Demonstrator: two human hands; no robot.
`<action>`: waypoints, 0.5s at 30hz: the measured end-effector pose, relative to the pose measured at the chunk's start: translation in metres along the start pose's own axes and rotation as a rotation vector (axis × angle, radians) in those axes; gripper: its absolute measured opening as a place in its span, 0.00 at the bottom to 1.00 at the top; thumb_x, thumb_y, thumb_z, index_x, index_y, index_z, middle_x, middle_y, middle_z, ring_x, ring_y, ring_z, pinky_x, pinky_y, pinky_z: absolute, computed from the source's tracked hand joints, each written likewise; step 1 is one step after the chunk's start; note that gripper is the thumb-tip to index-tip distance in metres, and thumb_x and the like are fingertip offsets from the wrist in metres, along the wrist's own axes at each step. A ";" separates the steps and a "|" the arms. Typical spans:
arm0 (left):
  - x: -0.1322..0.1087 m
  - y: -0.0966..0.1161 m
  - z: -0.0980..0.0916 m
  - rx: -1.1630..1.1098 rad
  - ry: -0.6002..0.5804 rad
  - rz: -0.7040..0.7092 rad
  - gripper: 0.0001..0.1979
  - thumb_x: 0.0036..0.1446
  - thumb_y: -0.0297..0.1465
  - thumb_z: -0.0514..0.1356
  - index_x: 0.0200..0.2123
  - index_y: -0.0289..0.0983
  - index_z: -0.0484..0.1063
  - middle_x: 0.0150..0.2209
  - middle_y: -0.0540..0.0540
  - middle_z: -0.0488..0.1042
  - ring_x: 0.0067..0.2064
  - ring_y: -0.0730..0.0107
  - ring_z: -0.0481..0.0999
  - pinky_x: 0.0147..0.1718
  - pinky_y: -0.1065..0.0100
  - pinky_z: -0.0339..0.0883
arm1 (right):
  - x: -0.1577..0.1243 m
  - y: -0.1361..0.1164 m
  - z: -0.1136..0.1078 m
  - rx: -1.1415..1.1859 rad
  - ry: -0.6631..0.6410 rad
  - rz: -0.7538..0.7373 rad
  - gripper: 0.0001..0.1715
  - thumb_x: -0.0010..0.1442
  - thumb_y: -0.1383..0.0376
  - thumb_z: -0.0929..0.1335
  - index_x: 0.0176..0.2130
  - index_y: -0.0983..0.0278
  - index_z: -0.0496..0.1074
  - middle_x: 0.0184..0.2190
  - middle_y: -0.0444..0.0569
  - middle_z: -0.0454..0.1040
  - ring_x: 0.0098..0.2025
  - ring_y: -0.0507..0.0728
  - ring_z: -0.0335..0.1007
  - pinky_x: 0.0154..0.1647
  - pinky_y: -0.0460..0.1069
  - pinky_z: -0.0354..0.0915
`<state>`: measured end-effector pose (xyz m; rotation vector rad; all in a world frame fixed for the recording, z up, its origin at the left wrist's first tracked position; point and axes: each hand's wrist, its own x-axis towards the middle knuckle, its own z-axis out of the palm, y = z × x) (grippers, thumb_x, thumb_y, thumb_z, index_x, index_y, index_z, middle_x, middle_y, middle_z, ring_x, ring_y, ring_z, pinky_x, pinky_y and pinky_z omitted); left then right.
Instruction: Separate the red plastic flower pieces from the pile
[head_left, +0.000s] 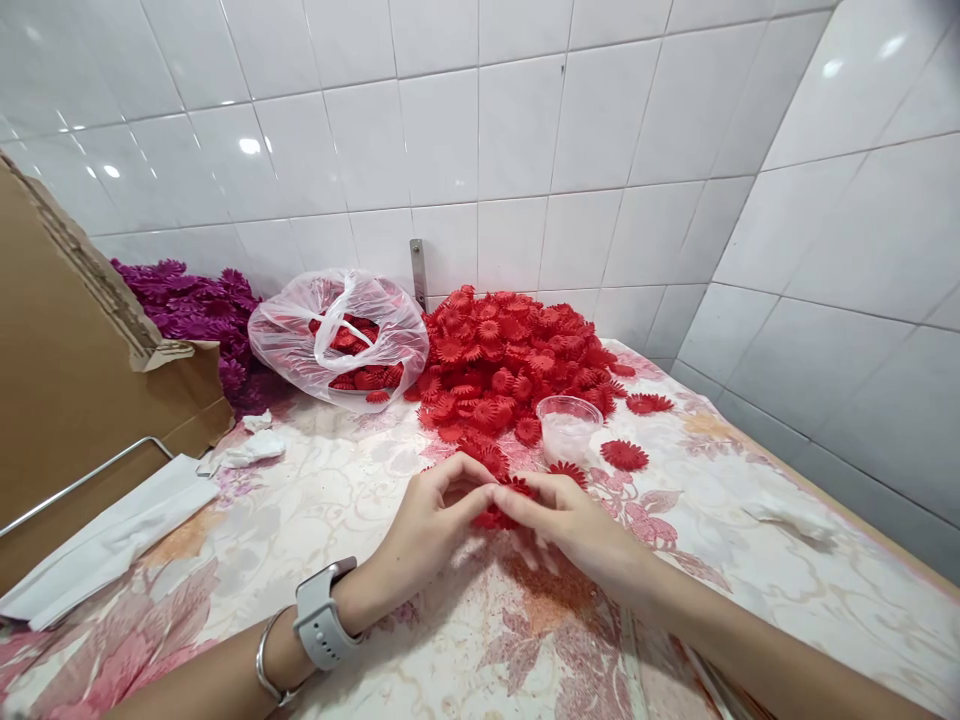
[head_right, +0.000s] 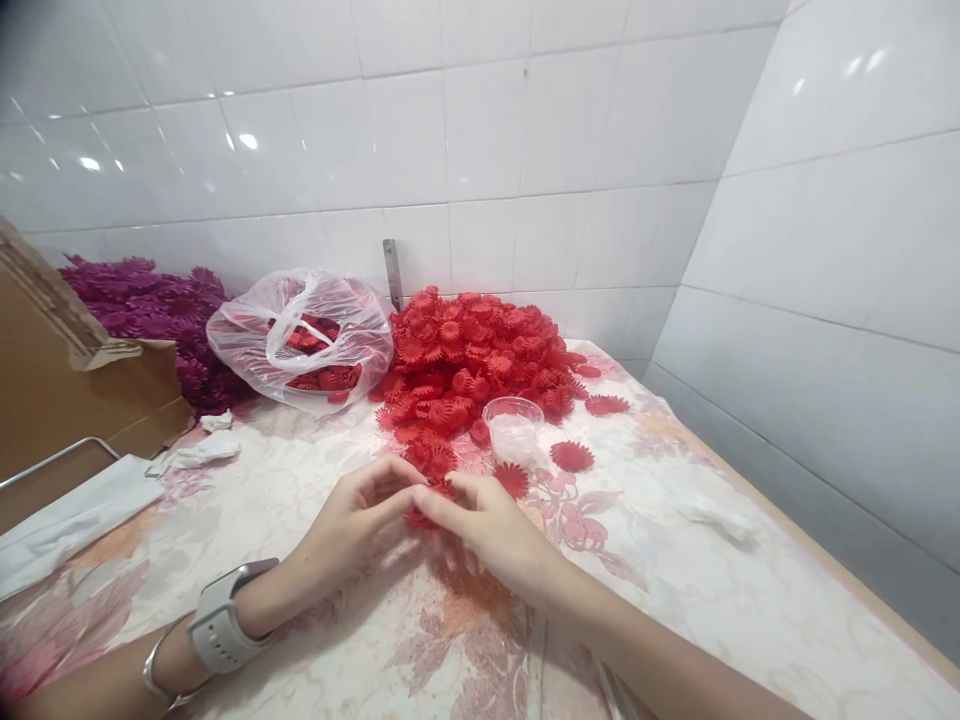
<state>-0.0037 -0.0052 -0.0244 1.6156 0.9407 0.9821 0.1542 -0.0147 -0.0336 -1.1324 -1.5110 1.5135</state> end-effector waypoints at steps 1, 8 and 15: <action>0.001 0.000 -0.001 -0.005 0.027 0.001 0.06 0.53 0.32 0.57 0.28 0.35 0.67 0.27 0.51 0.70 0.30 0.74 0.69 0.31 0.71 0.63 | 0.000 -0.001 0.000 0.015 -0.043 -0.020 0.20 0.51 0.50 0.66 0.31 0.65 0.63 0.16 0.39 0.66 0.16 0.46 0.60 0.14 0.40 0.53; 0.001 0.000 -0.002 0.009 0.017 -0.005 0.06 0.54 0.32 0.56 0.27 0.36 0.65 0.25 0.53 0.69 0.27 0.75 0.69 0.29 0.73 0.62 | -0.003 -0.008 0.000 0.040 -0.061 0.025 0.09 0.52 0.60 0.63 0.30 0.65 0.64 0.21 0.45 0.71 0.20 0.49 0.67 0.16 0.42 0.57; -0.002 -0.002 0.001 0.275 0.001 0.139 0.06 0.53 0.30 0.58 0.35 0.37 0.71 0.35 0.50 0.75 0.36 0.72 0.73 0.37 0.72 0.66 | 0.000 -0.002 -0.001 0.072 -0.050 0.045 0.12 0.51 0.60 0.65 0.33 0.67 0.68 0.17 0.43 0.70 0.18 0.50 0.68 0.16 0.42 0.60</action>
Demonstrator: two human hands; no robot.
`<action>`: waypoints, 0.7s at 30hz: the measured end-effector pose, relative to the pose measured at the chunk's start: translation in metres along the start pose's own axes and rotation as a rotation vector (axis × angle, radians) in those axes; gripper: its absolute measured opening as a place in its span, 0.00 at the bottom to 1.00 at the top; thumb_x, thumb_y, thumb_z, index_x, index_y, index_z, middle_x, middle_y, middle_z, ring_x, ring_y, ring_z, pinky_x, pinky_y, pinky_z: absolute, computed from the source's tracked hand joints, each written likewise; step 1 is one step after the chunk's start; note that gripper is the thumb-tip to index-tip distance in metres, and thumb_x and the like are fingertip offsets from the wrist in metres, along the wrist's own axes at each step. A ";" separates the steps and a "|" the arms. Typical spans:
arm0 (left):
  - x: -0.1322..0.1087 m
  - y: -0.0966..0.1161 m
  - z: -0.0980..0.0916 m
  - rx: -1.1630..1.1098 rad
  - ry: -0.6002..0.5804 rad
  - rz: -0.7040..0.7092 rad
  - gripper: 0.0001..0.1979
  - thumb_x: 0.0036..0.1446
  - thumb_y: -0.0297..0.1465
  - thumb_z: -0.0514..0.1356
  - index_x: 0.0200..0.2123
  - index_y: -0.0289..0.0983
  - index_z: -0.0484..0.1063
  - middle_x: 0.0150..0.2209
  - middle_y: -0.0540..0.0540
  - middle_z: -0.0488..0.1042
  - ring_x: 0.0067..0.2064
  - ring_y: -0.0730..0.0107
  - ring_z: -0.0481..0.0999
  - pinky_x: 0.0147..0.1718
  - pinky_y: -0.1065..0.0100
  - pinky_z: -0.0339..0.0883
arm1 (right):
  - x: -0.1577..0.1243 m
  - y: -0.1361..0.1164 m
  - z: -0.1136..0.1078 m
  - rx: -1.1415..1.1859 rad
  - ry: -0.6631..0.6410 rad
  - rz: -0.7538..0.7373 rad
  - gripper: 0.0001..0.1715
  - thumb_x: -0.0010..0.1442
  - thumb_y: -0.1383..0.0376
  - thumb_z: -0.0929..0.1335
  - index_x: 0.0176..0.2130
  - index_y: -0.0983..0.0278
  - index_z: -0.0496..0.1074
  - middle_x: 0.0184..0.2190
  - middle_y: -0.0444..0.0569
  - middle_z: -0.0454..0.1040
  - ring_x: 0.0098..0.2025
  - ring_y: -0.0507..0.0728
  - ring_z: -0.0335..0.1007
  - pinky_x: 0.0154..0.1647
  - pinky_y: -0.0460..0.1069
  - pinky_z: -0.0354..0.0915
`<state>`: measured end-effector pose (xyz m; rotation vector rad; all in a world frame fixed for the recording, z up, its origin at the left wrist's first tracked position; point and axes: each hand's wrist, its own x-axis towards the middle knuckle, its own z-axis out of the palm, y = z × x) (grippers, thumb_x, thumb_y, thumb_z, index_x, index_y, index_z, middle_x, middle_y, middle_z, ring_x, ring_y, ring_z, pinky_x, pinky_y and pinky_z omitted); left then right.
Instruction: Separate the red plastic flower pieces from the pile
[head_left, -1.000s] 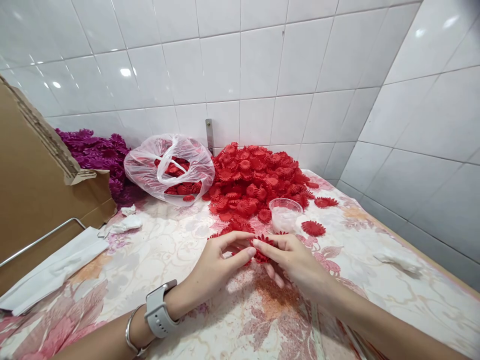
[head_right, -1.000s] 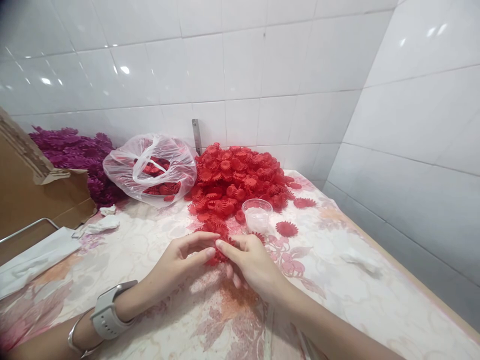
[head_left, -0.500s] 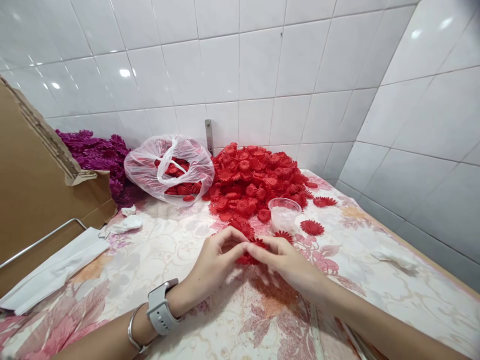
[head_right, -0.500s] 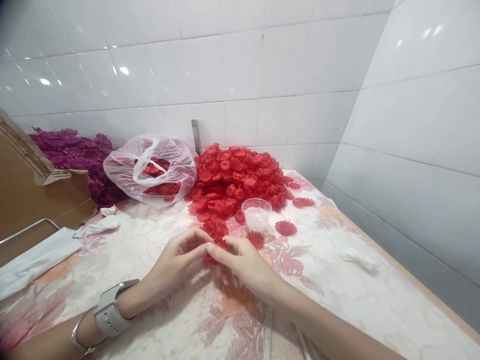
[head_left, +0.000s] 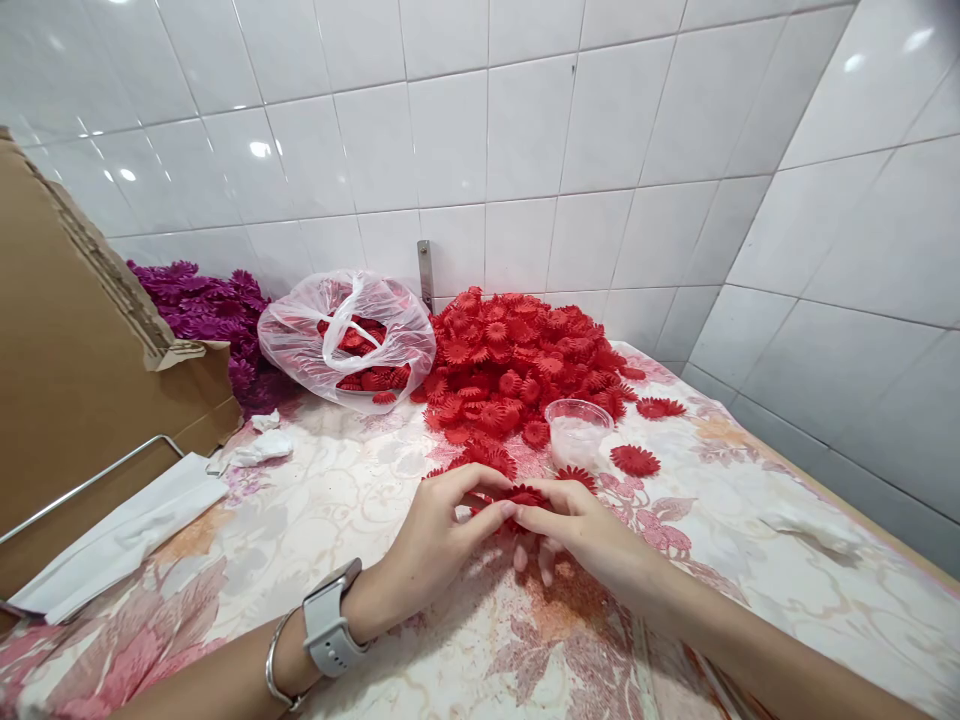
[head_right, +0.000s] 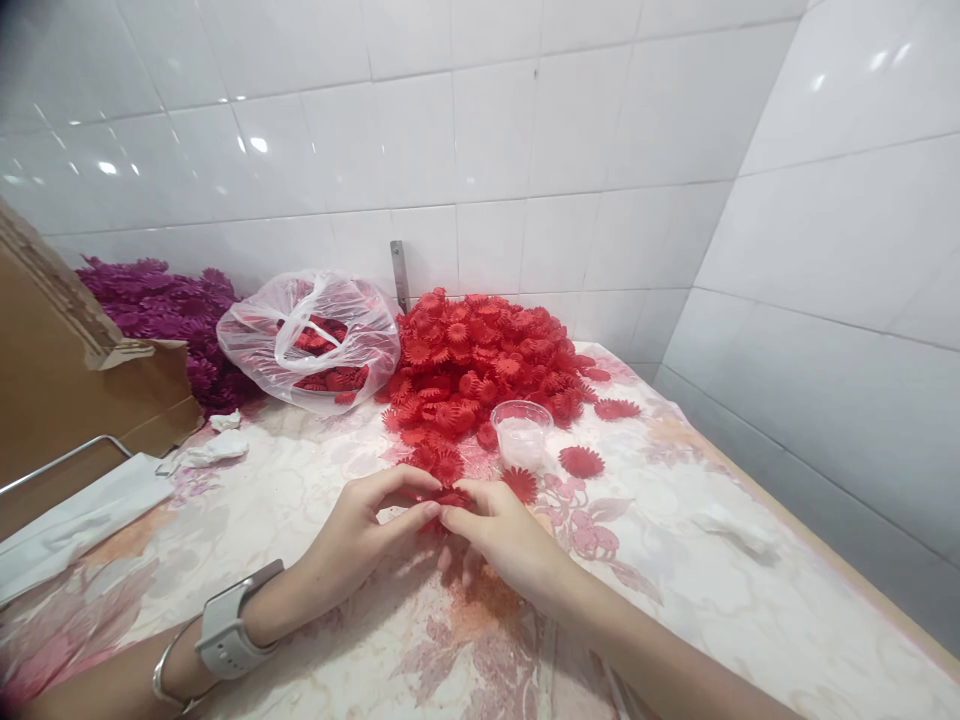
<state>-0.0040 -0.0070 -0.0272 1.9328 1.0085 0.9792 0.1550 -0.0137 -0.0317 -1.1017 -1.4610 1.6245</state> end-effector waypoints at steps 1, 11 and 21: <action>0.000 0.000 0.000 -0.005 0.010 0.002 0.07 0.53 0.30 0.58 0.37 0.38 0.70 0.36 0.49 0.75 0.36 0.72 0.73 0.37 0.72 0.66 | 0.000 0.001 0.000 0.009 -0.006 -0.004 0.13 0.51 0.58 0.65 0.32 0.67 0.68 0.16 0.44 0.70 0.18 0.50 0.68 0.16 0.42 0.59; 0.000 0.006 -0.001 -0.128 -0.015 -0.042 0.10 0.51 0.29 0.60 0.39 0.37 0.70 0.37 0.49 0.75 0.37 0.71 0.74 0.38 0.71 0.67 | 0.001 0.005 -0.004 -0.048 0.155 0.020 0.27 0.49 0.46 0.66 0.18 0.66 0.64 0.10 0.41 0.65 0.10 0.46 0.57 0.11 0.42 0.50; 0.003 0.003 -0.001 -0.573 -0.016 -0.269 0.05 0.52 0.30 0.57 0.26 0.36 0.67 0.25 0.52 0.71 0.27 0.75 0.71 0.31 0.72 0.64 | 0.002 0.001 -0.003 -0.021 -0.048 -0.080 0.21 0.51 0.50 0.66 0.29 0.66 0.66 0.18 0.43 0.70 0.16 0.47 0.65 0.13 0.40 0.53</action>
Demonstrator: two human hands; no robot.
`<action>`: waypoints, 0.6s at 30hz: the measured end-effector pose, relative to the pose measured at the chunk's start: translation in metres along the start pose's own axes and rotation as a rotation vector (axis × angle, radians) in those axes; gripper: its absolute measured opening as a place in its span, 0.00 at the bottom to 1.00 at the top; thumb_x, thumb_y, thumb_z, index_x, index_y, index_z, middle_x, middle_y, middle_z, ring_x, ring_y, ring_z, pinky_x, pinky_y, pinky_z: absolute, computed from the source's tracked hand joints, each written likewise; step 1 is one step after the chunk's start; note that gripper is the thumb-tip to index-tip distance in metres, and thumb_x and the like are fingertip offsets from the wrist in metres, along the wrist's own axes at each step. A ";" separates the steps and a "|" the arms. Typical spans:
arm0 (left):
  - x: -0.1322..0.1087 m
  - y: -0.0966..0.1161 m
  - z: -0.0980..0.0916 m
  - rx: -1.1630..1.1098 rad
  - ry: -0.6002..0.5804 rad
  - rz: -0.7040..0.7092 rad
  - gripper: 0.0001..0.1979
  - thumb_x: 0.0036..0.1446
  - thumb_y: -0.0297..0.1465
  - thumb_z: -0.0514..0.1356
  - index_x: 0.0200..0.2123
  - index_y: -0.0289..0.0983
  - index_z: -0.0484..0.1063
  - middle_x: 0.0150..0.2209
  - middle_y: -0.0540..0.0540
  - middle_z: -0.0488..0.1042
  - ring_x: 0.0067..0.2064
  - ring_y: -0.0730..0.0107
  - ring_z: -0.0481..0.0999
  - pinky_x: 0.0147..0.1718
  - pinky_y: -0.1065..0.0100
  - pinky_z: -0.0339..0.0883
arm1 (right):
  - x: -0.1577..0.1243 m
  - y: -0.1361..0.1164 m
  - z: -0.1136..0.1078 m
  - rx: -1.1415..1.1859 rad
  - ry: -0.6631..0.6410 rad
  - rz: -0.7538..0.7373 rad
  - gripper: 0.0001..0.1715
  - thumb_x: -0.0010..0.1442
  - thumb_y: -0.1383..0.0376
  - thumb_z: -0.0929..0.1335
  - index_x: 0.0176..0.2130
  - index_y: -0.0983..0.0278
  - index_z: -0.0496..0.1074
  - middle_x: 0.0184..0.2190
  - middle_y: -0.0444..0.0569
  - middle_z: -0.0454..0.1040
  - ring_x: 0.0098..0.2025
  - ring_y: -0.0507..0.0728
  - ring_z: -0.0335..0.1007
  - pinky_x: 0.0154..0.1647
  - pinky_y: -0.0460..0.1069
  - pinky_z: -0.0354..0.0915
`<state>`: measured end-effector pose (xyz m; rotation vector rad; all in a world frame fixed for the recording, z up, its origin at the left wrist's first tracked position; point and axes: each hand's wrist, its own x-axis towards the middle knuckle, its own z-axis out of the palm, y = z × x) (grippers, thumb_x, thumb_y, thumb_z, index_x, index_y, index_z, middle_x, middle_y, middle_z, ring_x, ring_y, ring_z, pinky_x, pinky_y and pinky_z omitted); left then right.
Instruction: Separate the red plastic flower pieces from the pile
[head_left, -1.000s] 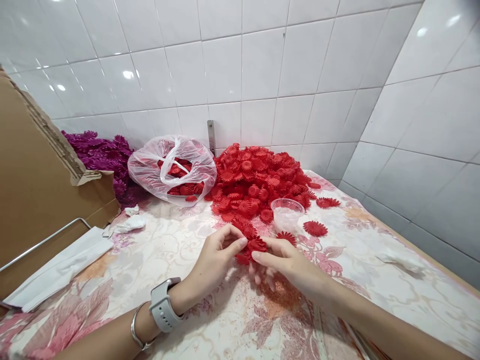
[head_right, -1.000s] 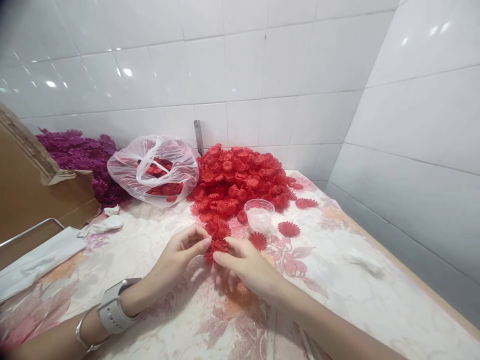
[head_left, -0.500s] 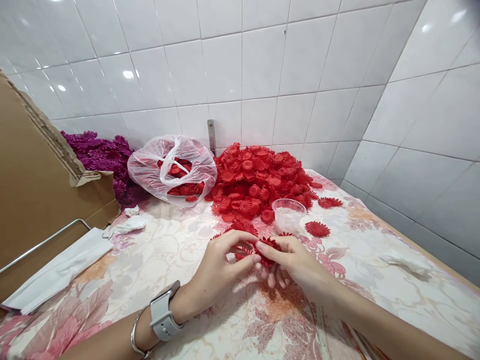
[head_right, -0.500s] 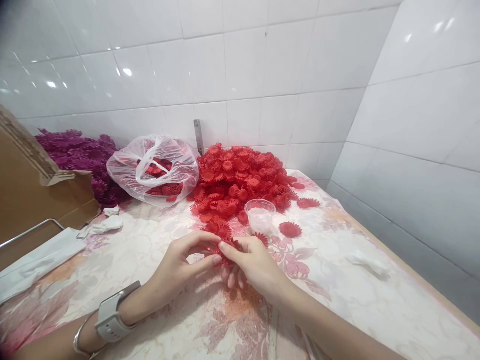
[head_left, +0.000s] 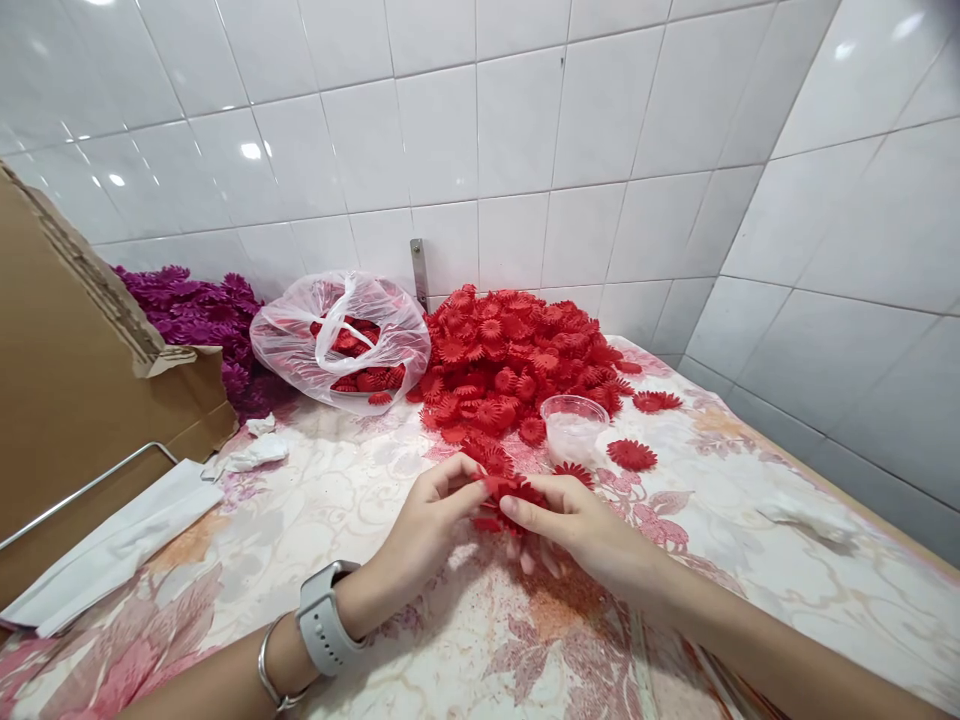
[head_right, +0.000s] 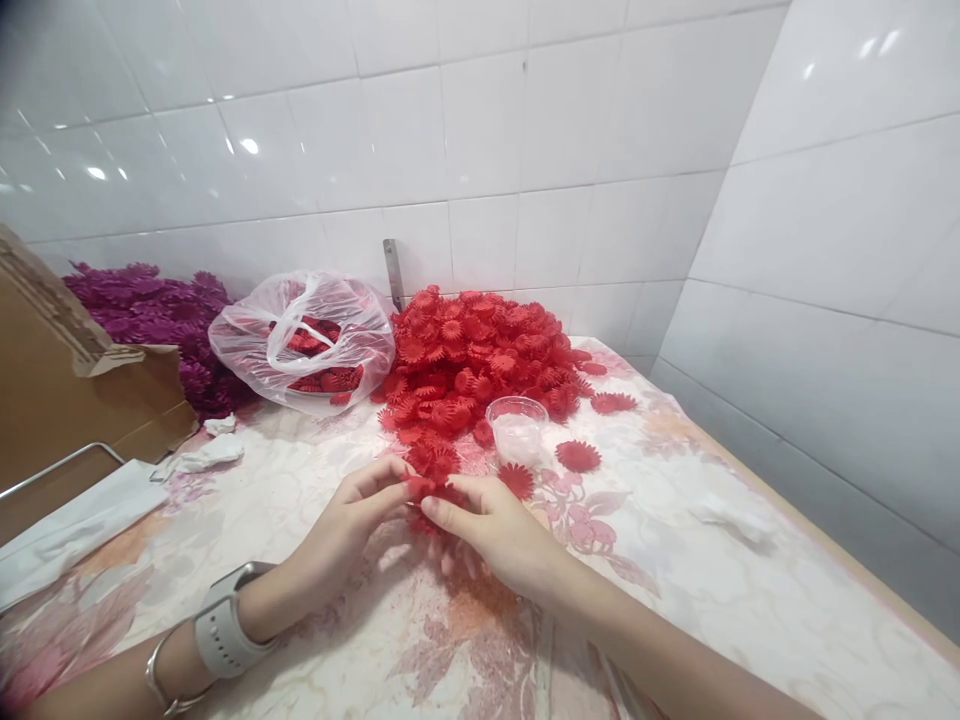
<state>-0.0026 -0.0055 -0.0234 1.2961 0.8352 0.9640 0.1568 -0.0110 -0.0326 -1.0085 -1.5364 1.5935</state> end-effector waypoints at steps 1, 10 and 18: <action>0.001 -0.001 0.000 -0.067 0.009 -0.040 0.05 0.51 0.30 0.57 0.25 0.35 0.66 0.24 0.52 0.70 0.26 0.76 0.71 0.31 0.72 0.65 | 0.000 0.000 0.000 0.015 -0.012 -0.003 0.20 0.52 0.51 0.66 0.31 0.66 0.66 0.20 0.43 0.71 0.17 0.47 0.66 0.14 0.40 0.54; 0.003 -0.007 -0.001 -0.294 0.076 -0.198 0.05 0.46 0.26 0.58 0.22 0.34 0.64 0.22 0.52 0.69 0.25 0.78 0.70 0.29 0.74 0.67 | -0.003 0.004 0.003 0.228 -0.051 -0.011 0.19 0.53 0.52 0.67 0.28 0.68 0.66 0.20 0.47 0.73 0.20 0.51 0.70 0.20 0.45 0.65; 0.005 0.001 -0.003 -0.239 0.086 -0.164 0.04 0.52 0.30 0.55 0.31 0.35 0.65 0.30 0.47 0.73 0.30 0.71 0.74 0.32 0.68 0.68 | -0.001 -0.001 -0.001 0.325 0.016 -0.052 0.16 0.55 0.57 0.66 0.29 0.69 0.69 0.23 0.49 0.73 0.23 0.52 0.70 0.22 0.46 0.67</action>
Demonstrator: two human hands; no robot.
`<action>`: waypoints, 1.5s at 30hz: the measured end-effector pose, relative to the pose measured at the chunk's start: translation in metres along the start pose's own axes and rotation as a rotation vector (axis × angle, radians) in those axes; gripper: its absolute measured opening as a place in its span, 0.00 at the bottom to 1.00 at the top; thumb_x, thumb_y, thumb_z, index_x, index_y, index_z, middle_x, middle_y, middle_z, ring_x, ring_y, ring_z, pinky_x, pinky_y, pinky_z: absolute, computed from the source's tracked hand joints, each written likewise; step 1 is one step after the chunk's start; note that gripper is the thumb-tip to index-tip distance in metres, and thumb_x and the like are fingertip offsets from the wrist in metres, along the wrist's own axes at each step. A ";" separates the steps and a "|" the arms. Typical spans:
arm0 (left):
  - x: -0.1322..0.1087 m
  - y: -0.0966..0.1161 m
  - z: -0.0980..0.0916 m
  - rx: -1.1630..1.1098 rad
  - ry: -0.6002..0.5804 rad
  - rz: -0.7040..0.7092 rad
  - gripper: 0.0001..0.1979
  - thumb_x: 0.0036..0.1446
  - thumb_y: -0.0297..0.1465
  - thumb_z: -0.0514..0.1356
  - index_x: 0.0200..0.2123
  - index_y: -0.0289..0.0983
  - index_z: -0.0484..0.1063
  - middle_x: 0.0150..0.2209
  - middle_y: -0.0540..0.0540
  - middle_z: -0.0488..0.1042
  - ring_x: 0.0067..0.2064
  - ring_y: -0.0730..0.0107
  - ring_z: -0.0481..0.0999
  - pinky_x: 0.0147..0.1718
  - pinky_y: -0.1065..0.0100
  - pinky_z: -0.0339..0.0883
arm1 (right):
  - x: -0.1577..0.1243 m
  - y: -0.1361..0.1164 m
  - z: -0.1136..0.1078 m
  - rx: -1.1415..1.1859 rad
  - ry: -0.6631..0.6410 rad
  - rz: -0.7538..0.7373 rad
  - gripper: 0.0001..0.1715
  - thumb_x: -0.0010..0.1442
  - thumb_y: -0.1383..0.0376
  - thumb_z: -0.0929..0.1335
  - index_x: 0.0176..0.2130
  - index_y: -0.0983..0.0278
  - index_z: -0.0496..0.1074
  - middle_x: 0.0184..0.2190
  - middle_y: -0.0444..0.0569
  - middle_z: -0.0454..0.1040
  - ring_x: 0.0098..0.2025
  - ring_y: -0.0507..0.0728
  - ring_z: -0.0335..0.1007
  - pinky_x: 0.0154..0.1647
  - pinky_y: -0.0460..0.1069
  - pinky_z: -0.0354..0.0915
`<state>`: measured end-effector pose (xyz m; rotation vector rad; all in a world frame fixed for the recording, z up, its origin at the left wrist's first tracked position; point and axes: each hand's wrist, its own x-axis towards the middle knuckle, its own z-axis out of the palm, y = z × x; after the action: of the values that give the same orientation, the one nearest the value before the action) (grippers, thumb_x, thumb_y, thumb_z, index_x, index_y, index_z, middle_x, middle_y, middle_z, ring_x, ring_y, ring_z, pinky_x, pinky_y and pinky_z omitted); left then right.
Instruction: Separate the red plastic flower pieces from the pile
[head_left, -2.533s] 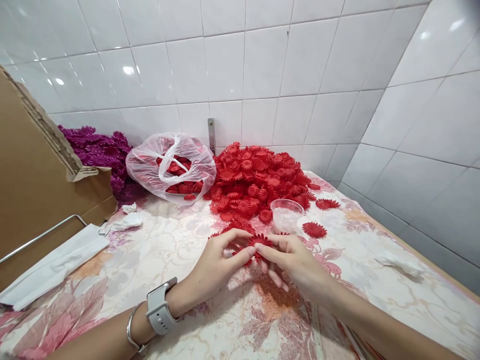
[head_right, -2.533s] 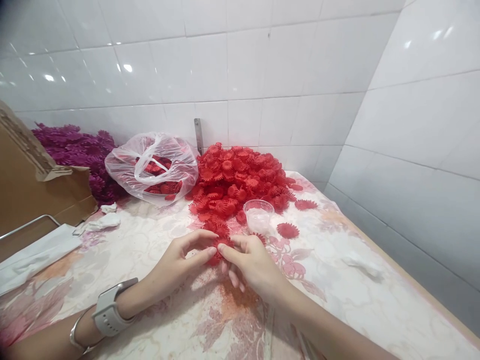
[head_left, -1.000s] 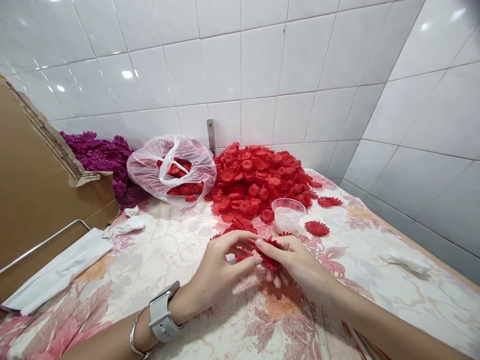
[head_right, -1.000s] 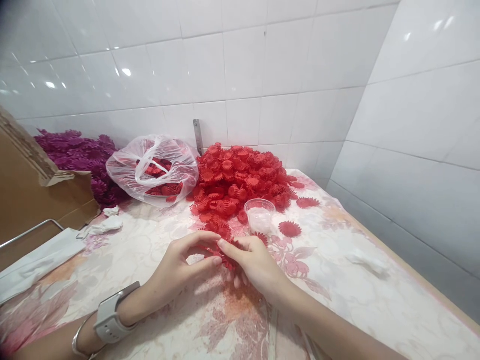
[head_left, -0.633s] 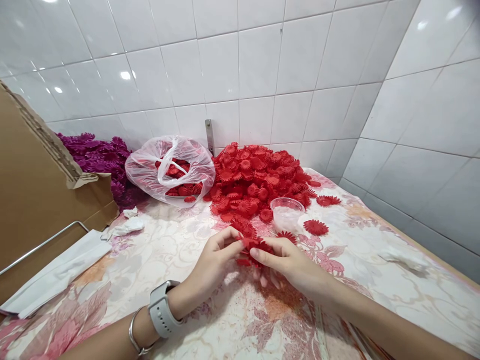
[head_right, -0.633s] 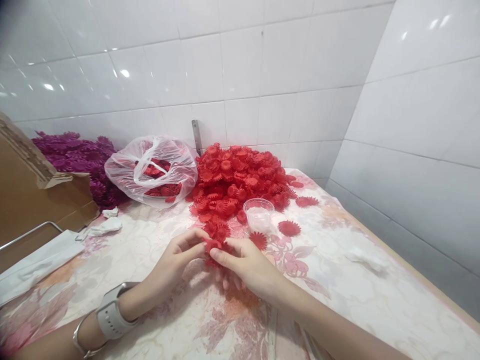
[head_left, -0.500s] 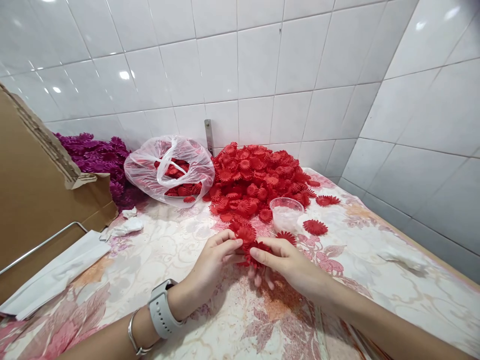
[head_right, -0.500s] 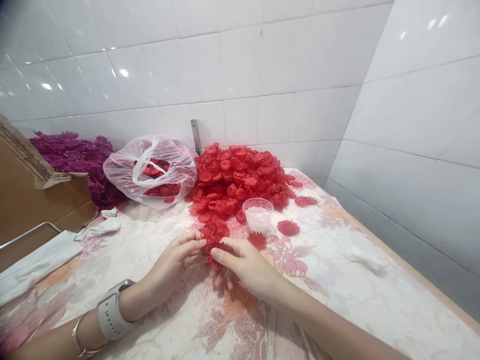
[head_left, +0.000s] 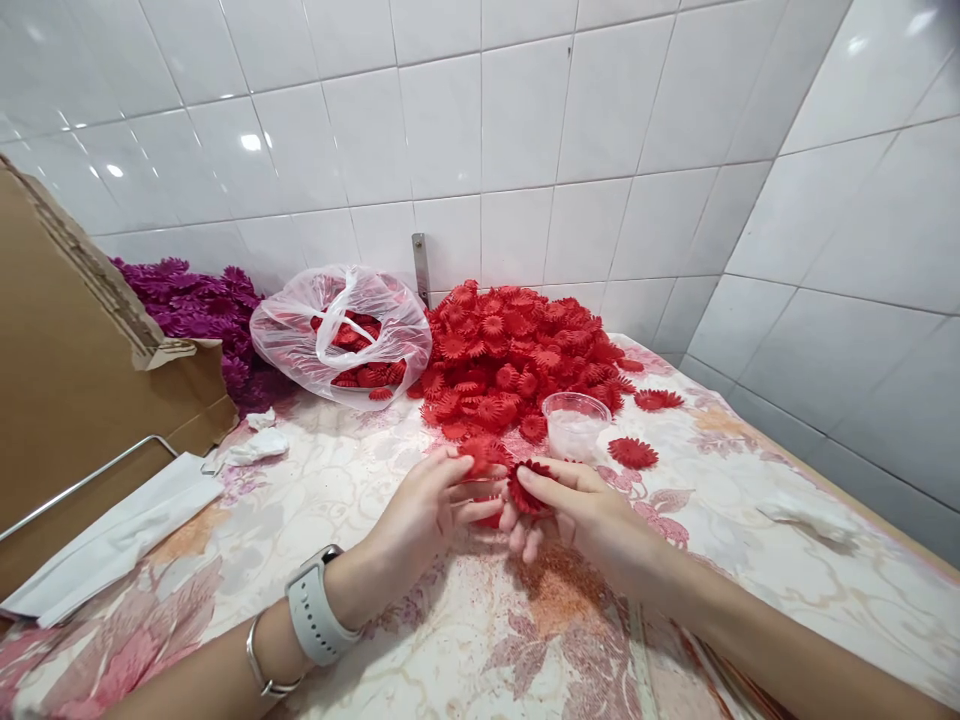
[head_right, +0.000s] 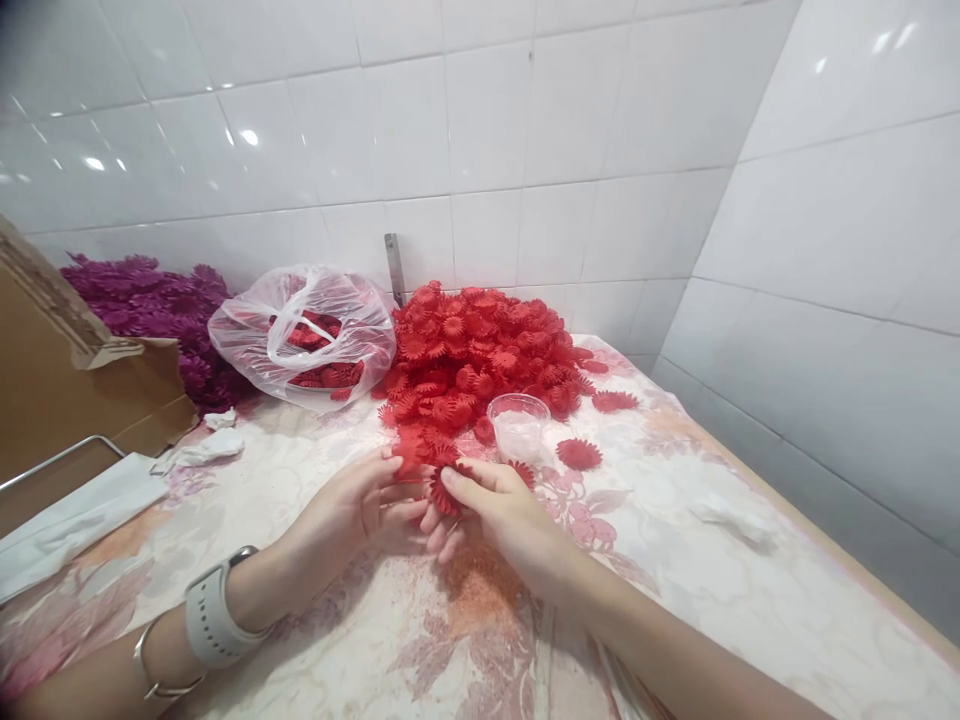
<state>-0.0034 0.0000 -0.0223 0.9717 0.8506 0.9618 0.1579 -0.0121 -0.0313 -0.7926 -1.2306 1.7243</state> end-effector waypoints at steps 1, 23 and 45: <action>-0.001 0.000 0.000 0.098 0.006 0.052 0.06 0.51 0.31 0.57 0.33 0.36 0.64 0.30 0.48 0.73 0.29 0.71 0.74 0.29 0.68 0.68 | 0.001 0.001 0.000 0.005 0.024 0.008 0.16 0.55 0.56 0.66 0.30 0.69 0.69 0.24 0.49 0.73 0.22 0.51 0.70 0.21 0.46 0.67; -0.007 -0.001 0.001 0.839 0.005 0.468 0.06 0.54 0.29 0.55 0.34 0.38 0.70 0.35 0.49 0.73 0.34 0.71 0.72 0.36 0.70 0.65 | 0.003 0.006 -0.004 -0.113 0.051 0.045 0.16 0.51 0.56 0.68 0.28 0.69 0.69 0.21 0.46 0.73 0.21 0.51 0.71 0.24 0.46 0.67; -0.005 -0.005 0.000 0.427 -0.077 0.172 0.15 0.47 0.34 0.62 0.40 0.37 0.71 0.35 0.45 0.77 0.34 0.66 0.75 0.31 0.67 0.70 | -0.004 -0.001 0.002 -0.320 0.250 0.063 0.20 0.50 0.54 0.68 0.18 0.67 0.68 0.12 0.42 0.66 0.13 0.46 0.57 0.14 0.42 0.48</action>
<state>-0.0036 -0.0057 -0.0261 1.4589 0.9380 0.8975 0.1578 -0.0161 -0.0296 -1.2085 -1.3337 1.4409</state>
